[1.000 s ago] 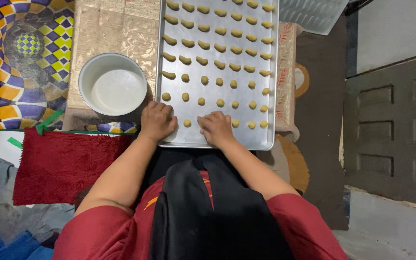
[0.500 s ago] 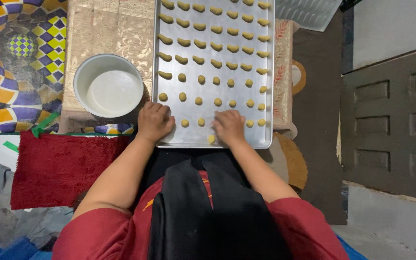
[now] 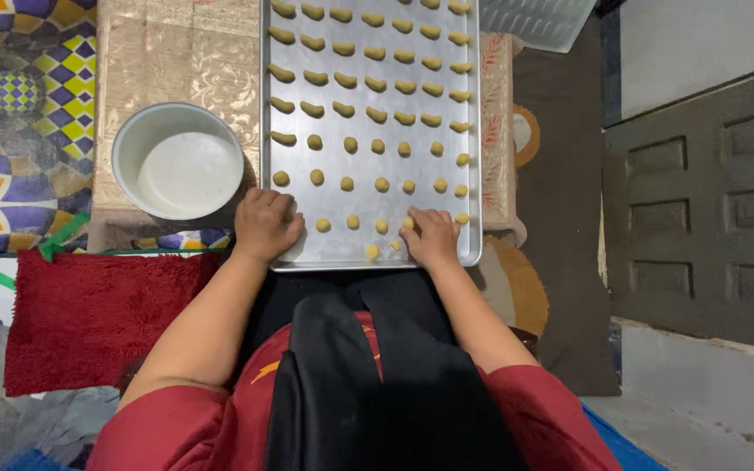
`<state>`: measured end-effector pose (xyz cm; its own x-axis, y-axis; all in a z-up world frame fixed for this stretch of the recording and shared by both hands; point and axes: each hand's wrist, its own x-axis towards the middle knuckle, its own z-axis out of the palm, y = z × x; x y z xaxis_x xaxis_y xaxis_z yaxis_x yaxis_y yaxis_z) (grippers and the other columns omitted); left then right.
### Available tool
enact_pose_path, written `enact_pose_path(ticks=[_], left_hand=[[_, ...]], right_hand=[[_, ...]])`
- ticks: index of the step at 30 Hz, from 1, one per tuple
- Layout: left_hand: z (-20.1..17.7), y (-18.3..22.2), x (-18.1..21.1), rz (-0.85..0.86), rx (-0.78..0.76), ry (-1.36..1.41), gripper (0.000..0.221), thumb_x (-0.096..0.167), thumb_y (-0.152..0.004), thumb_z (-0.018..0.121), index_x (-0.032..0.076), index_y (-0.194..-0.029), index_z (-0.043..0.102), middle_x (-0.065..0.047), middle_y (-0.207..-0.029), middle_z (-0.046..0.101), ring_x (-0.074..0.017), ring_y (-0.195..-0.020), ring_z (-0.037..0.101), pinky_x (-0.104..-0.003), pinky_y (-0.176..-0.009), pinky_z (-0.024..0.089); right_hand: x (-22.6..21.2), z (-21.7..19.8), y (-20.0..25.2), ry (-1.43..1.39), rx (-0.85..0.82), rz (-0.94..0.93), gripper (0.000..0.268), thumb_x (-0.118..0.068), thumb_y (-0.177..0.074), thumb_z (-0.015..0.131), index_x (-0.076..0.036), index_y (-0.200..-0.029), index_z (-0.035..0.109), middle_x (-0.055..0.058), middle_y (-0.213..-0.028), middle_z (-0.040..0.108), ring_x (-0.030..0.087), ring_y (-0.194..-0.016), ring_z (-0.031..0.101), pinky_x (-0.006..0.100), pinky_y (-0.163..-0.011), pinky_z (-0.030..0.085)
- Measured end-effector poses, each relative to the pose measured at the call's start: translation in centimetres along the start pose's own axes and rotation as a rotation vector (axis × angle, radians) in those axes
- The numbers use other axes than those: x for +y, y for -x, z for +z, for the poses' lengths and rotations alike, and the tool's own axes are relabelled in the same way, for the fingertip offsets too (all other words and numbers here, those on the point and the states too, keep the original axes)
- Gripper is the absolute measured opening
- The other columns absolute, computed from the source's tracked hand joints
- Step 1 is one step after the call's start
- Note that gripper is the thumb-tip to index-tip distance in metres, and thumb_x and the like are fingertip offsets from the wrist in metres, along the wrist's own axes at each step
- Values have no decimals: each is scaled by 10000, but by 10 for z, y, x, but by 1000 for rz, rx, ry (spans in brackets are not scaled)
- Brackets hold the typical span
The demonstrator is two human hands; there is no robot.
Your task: Rolling small pieces of dough into balls and arranging them on a baking tray
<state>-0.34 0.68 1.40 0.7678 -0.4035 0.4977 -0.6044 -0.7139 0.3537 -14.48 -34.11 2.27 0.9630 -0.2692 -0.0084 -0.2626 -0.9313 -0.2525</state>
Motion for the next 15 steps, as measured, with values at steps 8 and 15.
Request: enact_pose_path(ticks=[8, 15], left_hand=[[2, 0, 0, 2, 0, -6, 298, 459, -738, 770, 228, -928, 761, 15, -828, 682, -238, -856, 656, -349, -692, 543], [0, -1, -1, -8, -3, -16, 290, 445, -737, 780, 228, -928, 769, 21, -826, 686, -232, -853, 656, -348, -688, 552]], right_hand=[[38, -18, 1, 42, 48, 142, 467, -389, -843, 783, -238, -1281, 725, -12, -1165, 695, 256, -1181, 572, 477, -949, 462], [50, -7, 6, 93, 57, 103, 278, -418, -818, 779, -311, -1074, 783, -96, -1026, 709, 189, -1113, 590, 400, -917, 472]])
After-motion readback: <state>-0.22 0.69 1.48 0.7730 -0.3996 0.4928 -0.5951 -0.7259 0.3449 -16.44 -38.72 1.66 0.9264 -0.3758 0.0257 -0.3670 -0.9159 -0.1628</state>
